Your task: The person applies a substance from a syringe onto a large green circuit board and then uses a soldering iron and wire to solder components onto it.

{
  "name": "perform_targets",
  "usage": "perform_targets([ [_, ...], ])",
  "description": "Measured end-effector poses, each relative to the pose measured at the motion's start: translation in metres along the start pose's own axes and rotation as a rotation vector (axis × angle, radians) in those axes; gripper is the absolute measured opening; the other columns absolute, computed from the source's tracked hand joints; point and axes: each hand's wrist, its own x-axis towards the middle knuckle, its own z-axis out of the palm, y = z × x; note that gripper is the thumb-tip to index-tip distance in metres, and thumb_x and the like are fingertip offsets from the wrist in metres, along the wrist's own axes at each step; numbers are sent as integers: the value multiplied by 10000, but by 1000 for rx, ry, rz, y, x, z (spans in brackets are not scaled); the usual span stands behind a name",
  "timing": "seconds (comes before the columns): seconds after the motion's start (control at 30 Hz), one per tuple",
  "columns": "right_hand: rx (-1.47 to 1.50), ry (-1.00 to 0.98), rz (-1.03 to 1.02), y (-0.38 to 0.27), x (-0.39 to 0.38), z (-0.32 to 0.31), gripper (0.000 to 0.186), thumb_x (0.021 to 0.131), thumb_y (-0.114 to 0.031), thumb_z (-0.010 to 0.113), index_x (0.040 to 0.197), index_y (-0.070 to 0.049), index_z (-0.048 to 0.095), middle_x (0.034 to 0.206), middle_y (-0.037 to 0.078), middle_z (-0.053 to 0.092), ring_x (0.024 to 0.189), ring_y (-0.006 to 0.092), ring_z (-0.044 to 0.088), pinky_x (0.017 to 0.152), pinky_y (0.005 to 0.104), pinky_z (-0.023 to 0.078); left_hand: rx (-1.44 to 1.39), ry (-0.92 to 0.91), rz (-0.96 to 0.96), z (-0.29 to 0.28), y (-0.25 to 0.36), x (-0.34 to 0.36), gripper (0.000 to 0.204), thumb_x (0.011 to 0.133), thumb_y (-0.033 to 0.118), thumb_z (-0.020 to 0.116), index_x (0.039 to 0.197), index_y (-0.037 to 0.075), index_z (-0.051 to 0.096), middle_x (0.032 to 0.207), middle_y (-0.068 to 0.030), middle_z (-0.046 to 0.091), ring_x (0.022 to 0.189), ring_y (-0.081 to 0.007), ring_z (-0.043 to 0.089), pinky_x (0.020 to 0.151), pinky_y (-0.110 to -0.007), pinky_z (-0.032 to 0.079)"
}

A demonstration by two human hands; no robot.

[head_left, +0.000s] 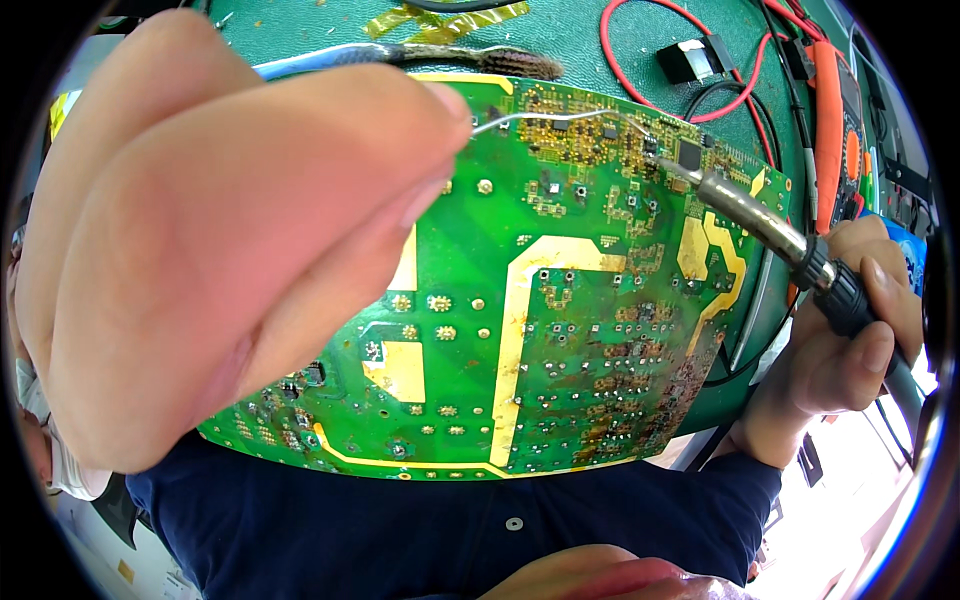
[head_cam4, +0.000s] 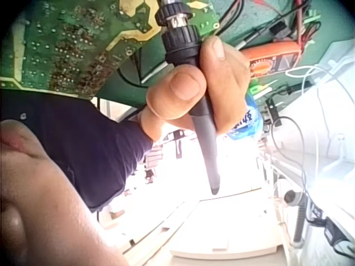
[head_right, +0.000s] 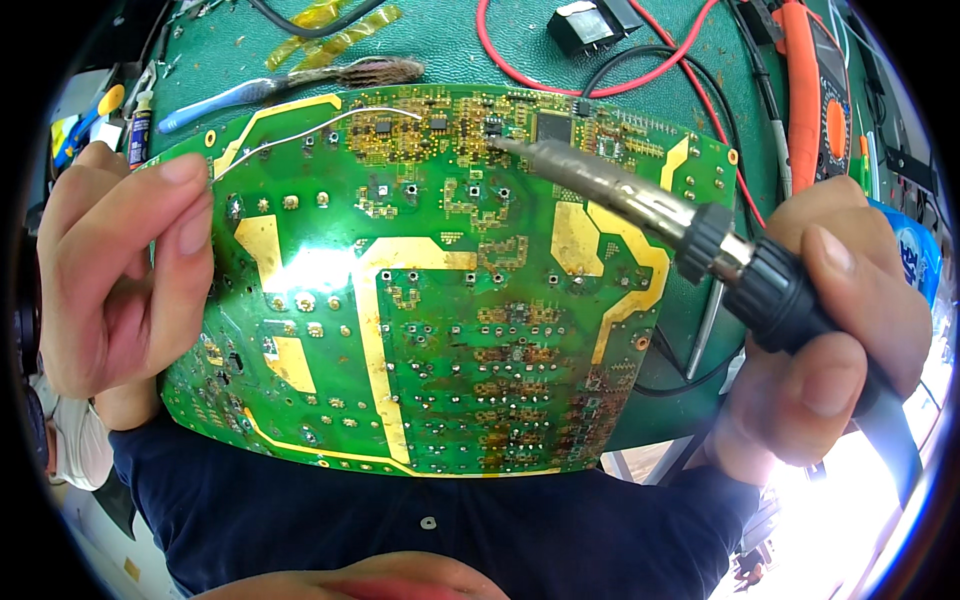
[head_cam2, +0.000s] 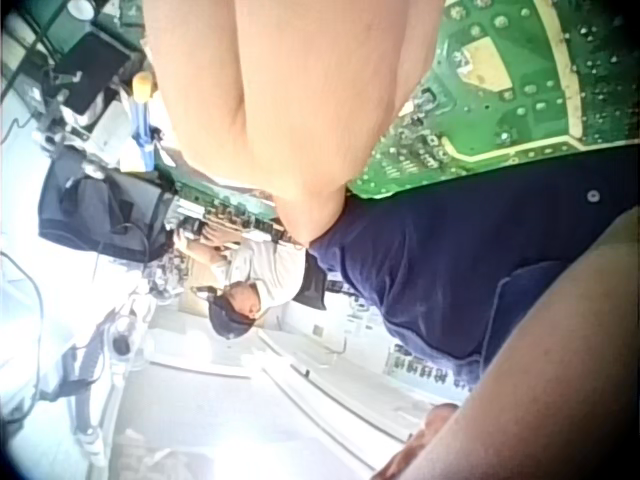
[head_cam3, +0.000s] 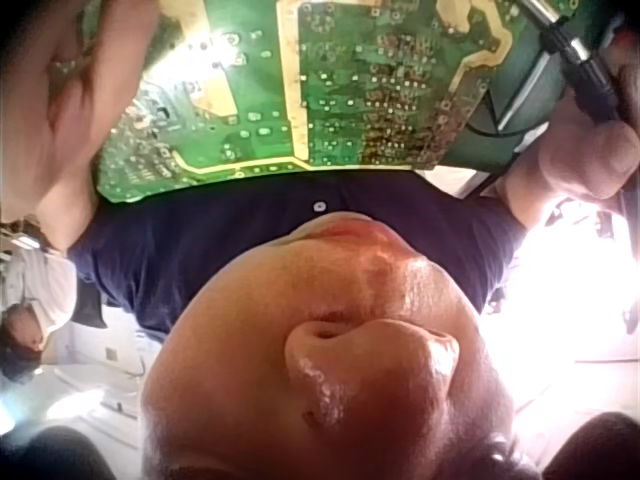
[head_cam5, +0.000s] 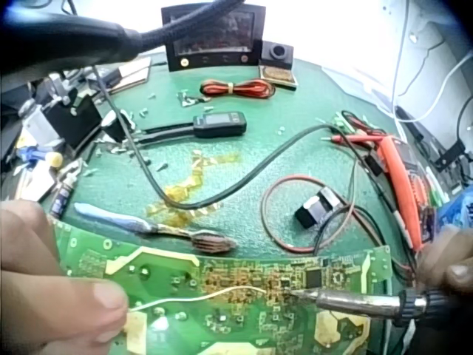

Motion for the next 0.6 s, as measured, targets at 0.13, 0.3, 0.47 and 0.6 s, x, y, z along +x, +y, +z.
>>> perform_targets([
  [0.13, 1, 20, 9, 1, -2, -1, 385, 955, -321, 413, 1122, -11, 570, 730, 150, 533, 661, 230, 491, 621, 368, 362, 18, 17, -23, 1, 3, 2, 299, 756, -146, 674, 1047, -128, 606, 769, -111, 597, 559, -123, 436, 499, -250, 320],
  [0.3, -44, 3, -16, 3, 1, 1, 391, 961, -350, 452, 1100, -3, 563, 716, 140, 531, 613, 201, 471, 571, 334, 354, 8, 14, -11, 2, 2, 3, 297, 756, -145, 674, 1045, -126, 607, 771, -114, 597, 561, -127, 445, 501, -250, 327],
  [0.47, -21, -31, -13, -1, 2, 1, 361, 957, -308, 441, 1136, -22, 571, 730, 136, 529, 663, 224, 488, 618, 359, 369, 16, 3, -18, 1, 3, 3, 298, 755, -144, 676, 1044, -122, 610, 771, -113, 595, 560, -122, 442, 501, -247, 327],
  [0.6, -41, -59, -24, -2, 4, -1, 353, 958, -307, 450, 1141, -29, 570, 729, 127, 525, 661, 216, 484, 615, 355, 369, 13, 5, -10, 0, 2, 3, 299, 753, -144, 678, 1043, -120, 611, 770, -113, 595, 559, -119, 439, 498, -244, 325],
])
